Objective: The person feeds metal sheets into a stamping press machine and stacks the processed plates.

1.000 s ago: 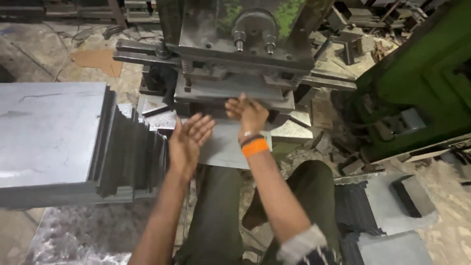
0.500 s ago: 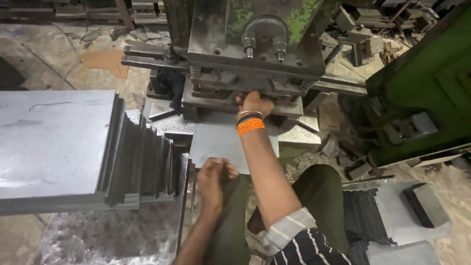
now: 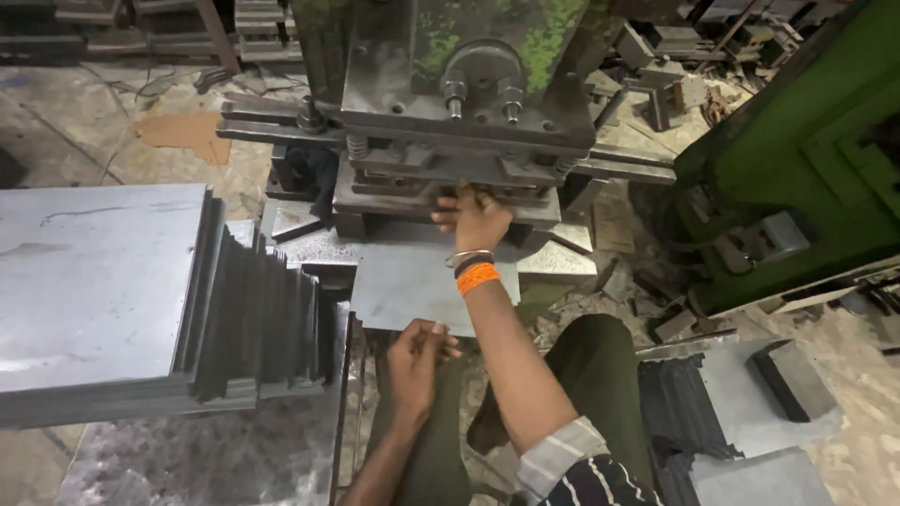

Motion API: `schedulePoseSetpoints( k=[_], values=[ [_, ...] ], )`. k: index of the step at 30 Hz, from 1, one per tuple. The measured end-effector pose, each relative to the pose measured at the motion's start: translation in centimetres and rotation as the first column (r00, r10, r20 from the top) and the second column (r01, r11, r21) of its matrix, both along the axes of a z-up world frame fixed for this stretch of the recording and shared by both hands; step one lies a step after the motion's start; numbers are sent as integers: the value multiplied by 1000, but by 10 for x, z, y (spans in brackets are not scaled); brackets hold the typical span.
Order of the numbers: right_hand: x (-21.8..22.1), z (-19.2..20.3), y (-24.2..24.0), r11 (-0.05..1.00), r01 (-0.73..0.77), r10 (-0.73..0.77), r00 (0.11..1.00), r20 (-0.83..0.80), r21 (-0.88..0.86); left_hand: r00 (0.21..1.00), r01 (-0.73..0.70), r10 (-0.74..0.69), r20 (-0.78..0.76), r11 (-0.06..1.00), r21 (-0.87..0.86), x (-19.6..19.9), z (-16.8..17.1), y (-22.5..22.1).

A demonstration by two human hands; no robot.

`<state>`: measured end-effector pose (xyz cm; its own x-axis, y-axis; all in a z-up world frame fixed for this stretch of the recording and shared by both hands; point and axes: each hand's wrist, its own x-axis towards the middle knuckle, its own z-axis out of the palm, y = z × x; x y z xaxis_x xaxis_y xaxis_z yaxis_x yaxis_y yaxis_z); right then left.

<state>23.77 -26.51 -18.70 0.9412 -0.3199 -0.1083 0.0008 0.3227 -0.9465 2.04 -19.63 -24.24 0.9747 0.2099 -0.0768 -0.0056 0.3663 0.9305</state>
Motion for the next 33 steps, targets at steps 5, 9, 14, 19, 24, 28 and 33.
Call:
schedulePoseSetpoints(
  k=[5,9,14,19,24,28,33],
  values=[
    [-4,-1,2,1000,0,0,999,36,-7,1000,4,-3,-9,999,47,0,-4,-2],
    [-4,-1,5,1000,17,-17,999,38,-15,1000,9,-9,-4,998,62,-3,4,0],
    [-11,7,8,998,55,-54,997,56,-21,1000,17,-18,6,995,96,-2,1,-1],
    [-5,1,9,997,72,-71,995,64,-11,1000,19,-19,-6,994,109,-1,-1,-2],
    [-6,-1,9,997,82,-81,993,83,-6,1000,23,-24,8,993,117,-1,-1,-1],
    [-4,-2,9,996,77,-73,992,104,-36,1000,17,-17,-1,991,131,-2,0,-1],
    [-1,-6,9,998,57,-56,996,72,-19,1000,18,-19,1,992,123,-1,-3,-1]
  ],
)
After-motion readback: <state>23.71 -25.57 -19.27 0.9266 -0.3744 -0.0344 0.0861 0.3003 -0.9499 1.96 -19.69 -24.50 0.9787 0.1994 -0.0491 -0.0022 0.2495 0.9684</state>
